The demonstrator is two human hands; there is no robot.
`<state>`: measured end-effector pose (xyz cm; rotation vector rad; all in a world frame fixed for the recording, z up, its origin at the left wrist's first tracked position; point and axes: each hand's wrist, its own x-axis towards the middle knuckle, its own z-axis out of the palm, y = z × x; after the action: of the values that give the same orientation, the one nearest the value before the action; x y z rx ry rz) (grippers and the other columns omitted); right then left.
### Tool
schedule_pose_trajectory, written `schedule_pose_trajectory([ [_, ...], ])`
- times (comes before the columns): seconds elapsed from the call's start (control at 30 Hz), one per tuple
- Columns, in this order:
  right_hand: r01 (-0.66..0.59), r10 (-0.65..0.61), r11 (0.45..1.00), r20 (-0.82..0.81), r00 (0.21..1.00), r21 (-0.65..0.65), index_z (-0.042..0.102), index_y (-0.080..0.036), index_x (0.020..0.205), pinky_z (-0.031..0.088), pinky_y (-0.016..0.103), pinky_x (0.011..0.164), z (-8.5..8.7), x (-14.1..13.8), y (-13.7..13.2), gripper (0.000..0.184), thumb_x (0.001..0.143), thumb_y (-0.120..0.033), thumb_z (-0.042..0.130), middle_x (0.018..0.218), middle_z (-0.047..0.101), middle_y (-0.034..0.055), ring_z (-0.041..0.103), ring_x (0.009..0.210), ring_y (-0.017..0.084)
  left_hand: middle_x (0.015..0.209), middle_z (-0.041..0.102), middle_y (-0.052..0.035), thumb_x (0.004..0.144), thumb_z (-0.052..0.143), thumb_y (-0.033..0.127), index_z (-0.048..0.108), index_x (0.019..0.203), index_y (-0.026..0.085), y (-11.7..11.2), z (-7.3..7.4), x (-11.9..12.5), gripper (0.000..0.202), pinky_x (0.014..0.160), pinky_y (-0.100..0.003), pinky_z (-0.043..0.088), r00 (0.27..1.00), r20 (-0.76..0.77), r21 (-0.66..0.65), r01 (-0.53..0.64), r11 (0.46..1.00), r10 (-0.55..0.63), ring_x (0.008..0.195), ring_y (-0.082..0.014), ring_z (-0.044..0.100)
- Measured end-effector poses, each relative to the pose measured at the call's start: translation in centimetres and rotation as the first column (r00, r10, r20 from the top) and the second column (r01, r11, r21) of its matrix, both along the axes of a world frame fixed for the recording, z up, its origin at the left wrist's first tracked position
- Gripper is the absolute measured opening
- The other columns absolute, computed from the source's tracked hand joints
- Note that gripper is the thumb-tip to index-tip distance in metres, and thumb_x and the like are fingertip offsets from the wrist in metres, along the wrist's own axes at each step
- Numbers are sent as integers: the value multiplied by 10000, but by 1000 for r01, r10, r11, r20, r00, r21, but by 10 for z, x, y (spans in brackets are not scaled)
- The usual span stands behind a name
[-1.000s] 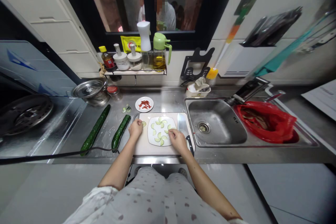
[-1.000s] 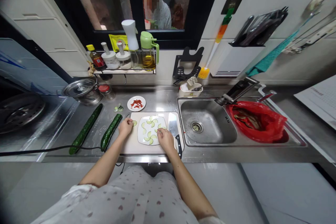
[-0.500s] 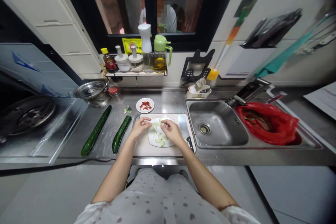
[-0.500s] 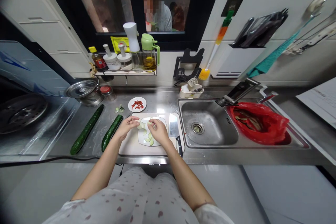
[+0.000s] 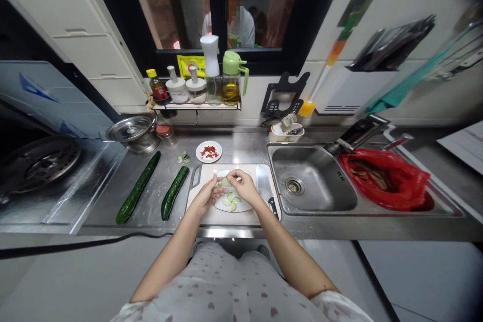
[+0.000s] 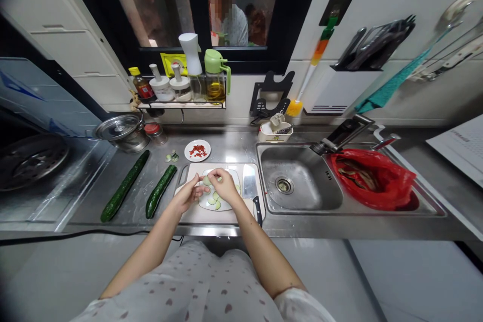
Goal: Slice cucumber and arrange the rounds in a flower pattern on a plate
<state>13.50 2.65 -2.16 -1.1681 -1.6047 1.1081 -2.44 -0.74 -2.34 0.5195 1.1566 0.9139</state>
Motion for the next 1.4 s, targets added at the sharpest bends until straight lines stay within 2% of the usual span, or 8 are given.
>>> schedule_pose_trajectory([
  [0.13, -4, 4, 1000, -11, 1000, -12, 628, -189, 773, 454, 265, 717, 1, -1, -1, 162, 802, -335, 566, 814, 666, 22, 585, 800, 153, 737, 684, -17, 815, 621, 557, 588, 1007, 204, -2, 4, 6, 403, 390, -147, 313, 957, 288, -127, 65, 990, -26, 472, -78, 554],
  [0.23, -25, 25, 1000, -7, 1000, -7, 642, -189, 796, 445, 258, 696, 2, 0, -3, 156, 807, -324, 565, 813, 666, 27, 587, 818, 159, 735, 663, 4, 816, 658, 403, 597, 980, 196, 0, 10, 7, 271, 391, -157, 349, 934, 358, -176, 60, 982, 8, 466, -73, 546],
  [0.33, -41, 41, 999, 6, 999, 7, 651, -193, 797, 442, 260, 703, 2, 1, -5, 154, 820, -314, 558, 802, 665, 26, 584, 831, 161, 725, 629, 28, 777, 699, 294, 602, 1043, 205, 2, 12, 6, 296, 407, -153, 359, 931, 365, -156, 31, 987, 28, 467, -56, 528],
  [0.57, -38, 37, 999, 30, 999, 6, 635, -191, 778, 433, 252, 683, 2, 4, -6, 167, 822, -335, 564, 810, 665, 19, 579, 815, 155, 734, 587, 64, 682, 776, 187, 536, 1224, 252, 2, 10, 1, 597, 453, -146, 401, 949, 316, -55, 9, 998, 9, 505, -34, 540],
  [0.77, -99, 91, 991, -98, 991, -85, 611, -191, 780, 451, 263, 699, 2, 3, -7, 178, 792, -368, 601, 787, 652, 8, 586, 751, 140, 655, 559, 78, 650, 786, 158, 516, 1298, 250, 2, 16, -2, 708, 447, -132, 368, 977, 207, -10, -57, 998, 58, 500, -31, 525],
  [1.0, -173, 148, 973, -165, 975, -150, 591, -194, 781, 463, 250, 650, 7, 0, -7, 193, 774, -384, 622, 726, 618, -9, 566, 666, 121, 691, 608, 51, 566, 829, 235, 569, 1241, 206, 1, 20, 1, 724, 466, -161, 291, 994, 34, 146, -107, 984, 103, 517, -40, 497],
  [1.23, -193, 178, 970, -106, 978, -146, 597, -184, 729, 427, 228, 588, 9, 3, 0, 167, 760, -347, 609, 661, 585, -23, 523, 616, 110, 702, 641, 37, 578, 803, 262, 552, 1213, 179, 2, 18, 5, 687, 689, -218, 404, 983, -86, 349, -121, 929, 160, 660, -92, 579],
  [1.4, -256, 249, 947, -59, 967, -196, 589, -177, 716, 413, 215, 555, 9, 4, 9, 160, 755, -330, 611, 607, 563, -35, 510, 568, 99, 686, 610, 42, 597, 768, 258, 575, 1122, 169, 4, 7, 5, 566, 688, -225, 400, 968, -154, 451, -111, 885, 199, 657, -90, 560],
])
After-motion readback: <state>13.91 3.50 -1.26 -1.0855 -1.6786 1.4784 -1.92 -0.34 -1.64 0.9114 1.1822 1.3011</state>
